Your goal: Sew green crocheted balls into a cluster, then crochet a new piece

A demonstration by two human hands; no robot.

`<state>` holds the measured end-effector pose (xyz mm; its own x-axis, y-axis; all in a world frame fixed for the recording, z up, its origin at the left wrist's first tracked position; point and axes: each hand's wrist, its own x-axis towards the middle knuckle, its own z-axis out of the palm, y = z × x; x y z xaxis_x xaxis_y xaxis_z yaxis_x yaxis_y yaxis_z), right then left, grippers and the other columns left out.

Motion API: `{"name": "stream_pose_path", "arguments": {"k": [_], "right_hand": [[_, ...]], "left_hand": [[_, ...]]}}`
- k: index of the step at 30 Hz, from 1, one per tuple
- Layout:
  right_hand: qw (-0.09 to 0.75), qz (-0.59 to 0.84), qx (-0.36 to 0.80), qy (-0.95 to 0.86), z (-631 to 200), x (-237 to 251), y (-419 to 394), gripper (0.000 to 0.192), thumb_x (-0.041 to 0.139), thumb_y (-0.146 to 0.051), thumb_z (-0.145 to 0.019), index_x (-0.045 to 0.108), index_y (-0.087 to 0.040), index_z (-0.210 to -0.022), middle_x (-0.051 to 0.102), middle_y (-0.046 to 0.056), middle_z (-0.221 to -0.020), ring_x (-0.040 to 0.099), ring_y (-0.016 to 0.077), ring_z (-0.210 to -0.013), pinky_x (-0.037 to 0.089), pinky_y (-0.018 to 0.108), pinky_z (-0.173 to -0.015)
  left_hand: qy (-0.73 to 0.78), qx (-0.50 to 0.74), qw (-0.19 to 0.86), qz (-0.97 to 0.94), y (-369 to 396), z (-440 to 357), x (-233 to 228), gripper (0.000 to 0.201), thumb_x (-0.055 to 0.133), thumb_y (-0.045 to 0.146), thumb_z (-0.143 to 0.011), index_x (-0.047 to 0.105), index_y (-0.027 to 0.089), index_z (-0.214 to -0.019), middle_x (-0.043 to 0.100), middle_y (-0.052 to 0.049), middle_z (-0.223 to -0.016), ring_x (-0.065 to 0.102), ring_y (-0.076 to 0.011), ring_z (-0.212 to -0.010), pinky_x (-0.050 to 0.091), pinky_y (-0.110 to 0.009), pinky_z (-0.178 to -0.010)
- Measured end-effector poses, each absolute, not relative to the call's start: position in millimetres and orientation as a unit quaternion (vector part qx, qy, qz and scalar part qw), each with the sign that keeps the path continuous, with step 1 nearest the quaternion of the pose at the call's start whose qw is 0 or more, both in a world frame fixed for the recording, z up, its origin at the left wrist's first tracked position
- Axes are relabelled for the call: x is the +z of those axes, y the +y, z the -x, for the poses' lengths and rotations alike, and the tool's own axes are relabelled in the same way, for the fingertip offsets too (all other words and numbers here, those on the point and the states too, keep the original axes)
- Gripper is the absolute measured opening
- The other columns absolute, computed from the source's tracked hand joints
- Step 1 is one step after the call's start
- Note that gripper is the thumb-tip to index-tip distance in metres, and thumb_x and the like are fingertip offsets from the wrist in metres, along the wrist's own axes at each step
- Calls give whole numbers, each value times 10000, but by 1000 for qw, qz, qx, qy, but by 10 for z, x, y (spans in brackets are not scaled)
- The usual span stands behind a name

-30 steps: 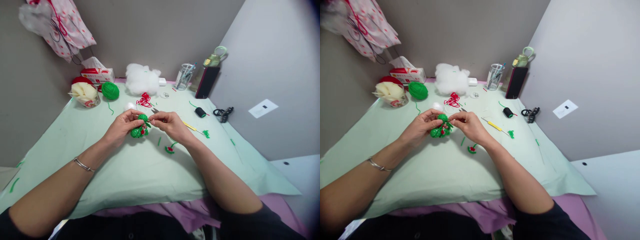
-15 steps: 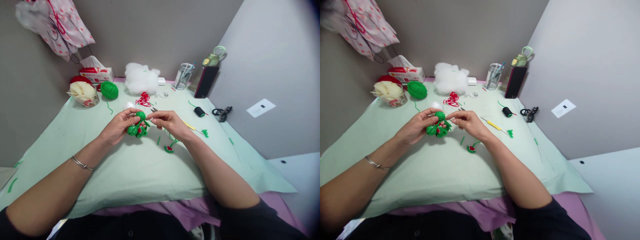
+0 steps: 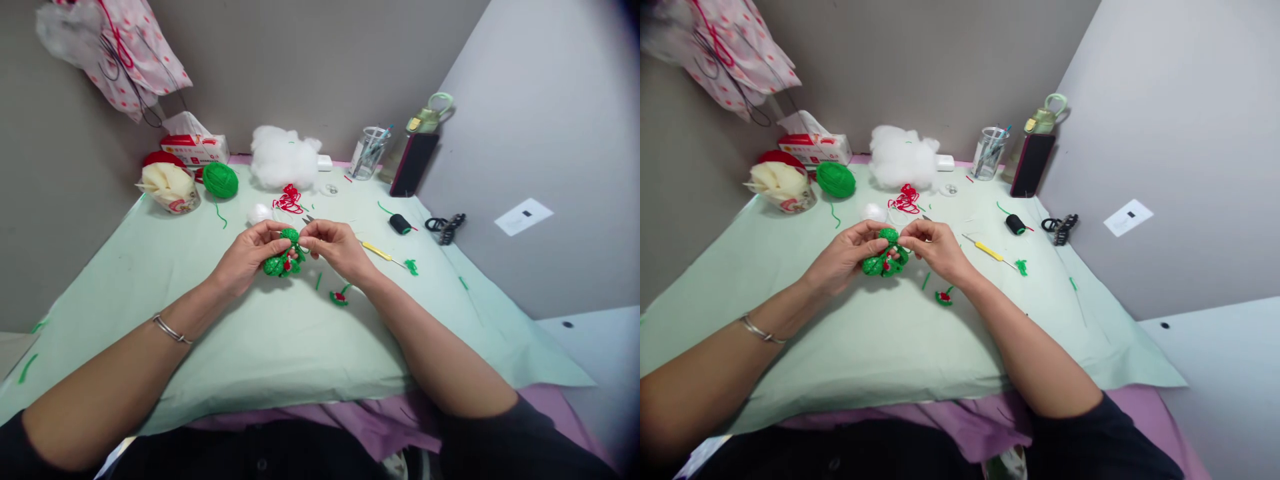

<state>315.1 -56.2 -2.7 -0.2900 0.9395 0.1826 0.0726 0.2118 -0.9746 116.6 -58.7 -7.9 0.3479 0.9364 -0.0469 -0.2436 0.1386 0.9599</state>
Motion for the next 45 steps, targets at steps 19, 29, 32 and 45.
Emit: {"name": "stream_pose_path", "arguments": {"k": [19,29,32,45], "right_hand": [[424,395,520,-627,-3209,63,-584,333,762,-473,-820,720,-164,-938,610,-17,-742,475,88,-603,403,258,-575],[463,400,570,-548,-3143,64,-590,181,806,-322,-692,718,-165,-708,591,-31,-633,457,82,-591,373,251,-590],[524,416,576,-469,-3113,27,-547,200,834,-314,-647,706,-165,-683,579,-34,-637,453,74,-585,386,247,-594],[427,393,605,-544,-3138,7,-592,162,768,-294,-746,680,-163,-711,586,-37,-639,491,72,-580,408,242,-597]], "left_hand": [[361,325,717,-500,-567,-1132,-106,369,829,499,-788,754,175,-946,672,-22,-761,599,-118,-637,459,-214,-564],[341,273,722,-536,-598,-1153,-70,415,756,566,-839,733,159,-919,507,17,-638,450,-98,-554,409,-198,-480],[343,282,722,-531,-599,-1169,-67,425,729,574,-860,729,149,-865,498,13,-618,431,-92,-540,396,-188,-467],[354,280,712,-539,-601,-1170,-95,372,707,537,-877,725,166,-855,494,20,-598,442,-101,-511,371,-210,-459]]}}
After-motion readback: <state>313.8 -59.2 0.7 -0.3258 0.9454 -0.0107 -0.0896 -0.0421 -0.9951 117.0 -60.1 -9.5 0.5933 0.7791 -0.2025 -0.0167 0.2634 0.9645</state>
